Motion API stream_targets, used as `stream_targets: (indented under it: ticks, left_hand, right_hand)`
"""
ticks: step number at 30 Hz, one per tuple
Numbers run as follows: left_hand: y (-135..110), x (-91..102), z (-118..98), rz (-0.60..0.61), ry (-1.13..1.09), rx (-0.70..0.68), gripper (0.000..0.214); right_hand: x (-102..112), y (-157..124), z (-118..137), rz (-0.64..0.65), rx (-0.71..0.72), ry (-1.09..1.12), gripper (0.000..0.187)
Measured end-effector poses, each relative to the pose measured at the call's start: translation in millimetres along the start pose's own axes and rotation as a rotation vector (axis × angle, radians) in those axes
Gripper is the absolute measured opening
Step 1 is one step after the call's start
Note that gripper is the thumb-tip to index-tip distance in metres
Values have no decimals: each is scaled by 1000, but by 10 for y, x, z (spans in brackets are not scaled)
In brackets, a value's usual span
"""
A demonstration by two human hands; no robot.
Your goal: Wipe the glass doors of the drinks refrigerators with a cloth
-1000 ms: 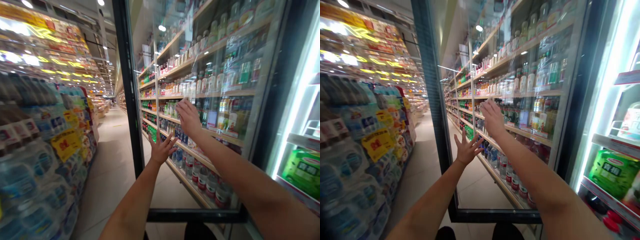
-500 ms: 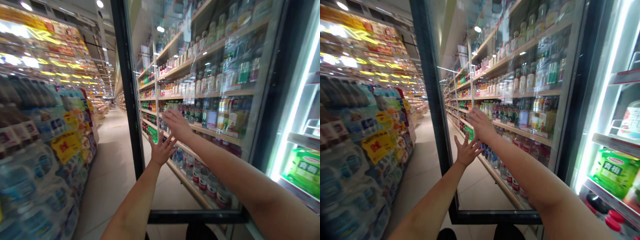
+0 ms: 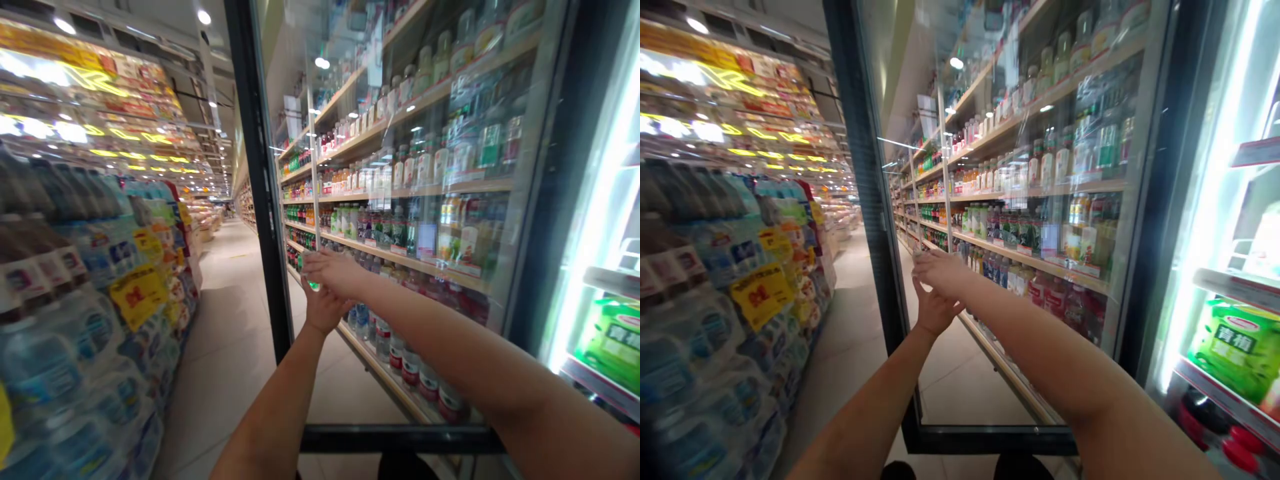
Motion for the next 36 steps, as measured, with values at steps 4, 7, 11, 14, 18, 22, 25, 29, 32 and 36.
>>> stream_targets:
  ticks: [4, 7, 11, 14, 18, 22, 25, 29, 32, 36]
  left_hand:
    - [51, 46, -50, 22, 11, -19, 42]
    - [75, 62, -66, 45, 14, -8, 48]
    - [47, 37, -49, 43, 20, 7, 48]
    - [29, -4, -23, 61, 28, 18, 49]
    - [43, -23, -18, 88, 39, 18, 52]
    - [50, -15, -24, 77, 39, 9, 47]
    - [38, -26, -17, 73, 33, 11, 45]
    - [23, -31, 16, 68, 36, 42, 56]
    - [17, -41, 54, 78, 38, 90, 64]
    - [15, -52, 67, 95, 27, 118, 66]
  right_hand:
    - [345, 5, -577, -138, -132, -23, 35]
    - [540, -208, -902, -317, -312, -37, 41]
    - [267, -417, -407, -177, -44, -1, 31]
    - [189, -517, -298, -74, 52, 5, 32]
    - [455, -642, -862, -254, -326, -31, 34]
    - [253, -693, -571, -193, -208, 17, 32]
    - [79, -693, -239, -62, 30, 59, 32]
    - [460, -782, -808, -283, -242, -12, 35]
    - [654, -1058, -1073, -470, -447, -42, 39]
    - [312, -1234, -575, -298, -243, -13, 39]
Point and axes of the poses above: each hand's wrist, its own y-axis towards the middle knuckle, its own x-axis out of the back of the hand, z = x × y, the point moved 10 cm from there along y, towards the middle knuckle, and after that the axes turned 5 degrees about -y, right-handed, at the moved point
